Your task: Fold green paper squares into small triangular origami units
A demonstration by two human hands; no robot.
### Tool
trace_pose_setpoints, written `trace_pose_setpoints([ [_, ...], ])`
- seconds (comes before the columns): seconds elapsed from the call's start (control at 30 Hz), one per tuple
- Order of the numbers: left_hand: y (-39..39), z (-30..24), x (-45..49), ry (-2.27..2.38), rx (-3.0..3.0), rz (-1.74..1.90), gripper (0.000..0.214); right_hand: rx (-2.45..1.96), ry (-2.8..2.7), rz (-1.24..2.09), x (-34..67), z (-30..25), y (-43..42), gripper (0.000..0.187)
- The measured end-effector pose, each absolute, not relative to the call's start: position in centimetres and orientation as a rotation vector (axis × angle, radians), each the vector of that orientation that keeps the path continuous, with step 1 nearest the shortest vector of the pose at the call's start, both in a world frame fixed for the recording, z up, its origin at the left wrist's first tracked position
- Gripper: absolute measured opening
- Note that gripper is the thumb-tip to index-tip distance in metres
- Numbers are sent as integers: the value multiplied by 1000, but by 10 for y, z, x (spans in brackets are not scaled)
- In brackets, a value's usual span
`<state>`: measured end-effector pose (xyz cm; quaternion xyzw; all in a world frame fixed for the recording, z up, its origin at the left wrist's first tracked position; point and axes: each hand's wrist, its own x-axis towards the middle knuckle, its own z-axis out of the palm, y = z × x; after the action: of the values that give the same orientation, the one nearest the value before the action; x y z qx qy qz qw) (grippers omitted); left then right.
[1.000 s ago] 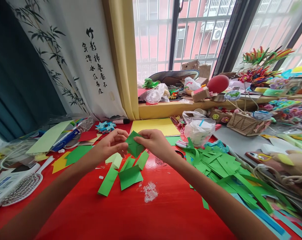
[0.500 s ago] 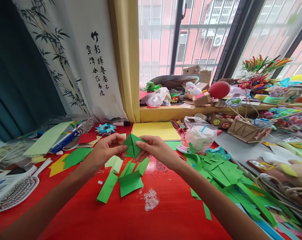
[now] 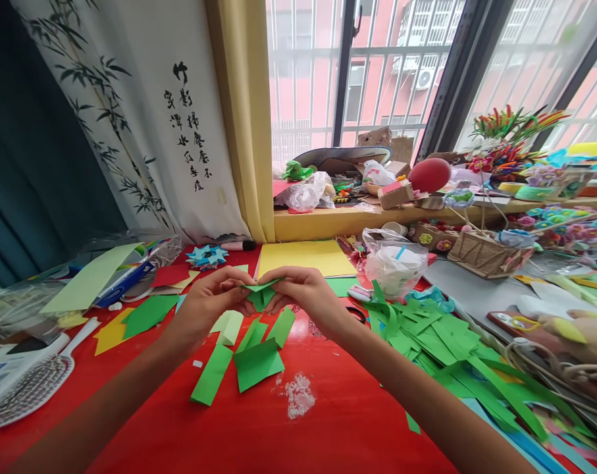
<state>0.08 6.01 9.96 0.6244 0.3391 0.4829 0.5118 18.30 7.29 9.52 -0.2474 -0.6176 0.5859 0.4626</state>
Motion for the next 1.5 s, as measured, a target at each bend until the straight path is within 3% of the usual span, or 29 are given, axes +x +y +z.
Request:
trace_pose_setpoints([
  [0.37, 54, 105, -1, 949, 1697, 1207, 10, -656, -1486, 1506, 181, 100, 72, 7],
  [0.63, 59, 100, 2, 1035, 1735, 1370, 12, -892, -1761, 1394, 181, 106, 66, 18],
  [0.97, 51, 98, 6, 1144, 2106, 1138, 17, -864, -1803, 1278, 175, 97, 63, 15],
  [1.33, 59, 101, -4, 1116, 2107, 1100, 11, -811, -1650, 1287, 162, 85, 65, 22],
  [1.5, 69, 94, -8, 1132, 1981, 1067, 21, -754, -1554, 1274, 164, 81, 68, 21],
])
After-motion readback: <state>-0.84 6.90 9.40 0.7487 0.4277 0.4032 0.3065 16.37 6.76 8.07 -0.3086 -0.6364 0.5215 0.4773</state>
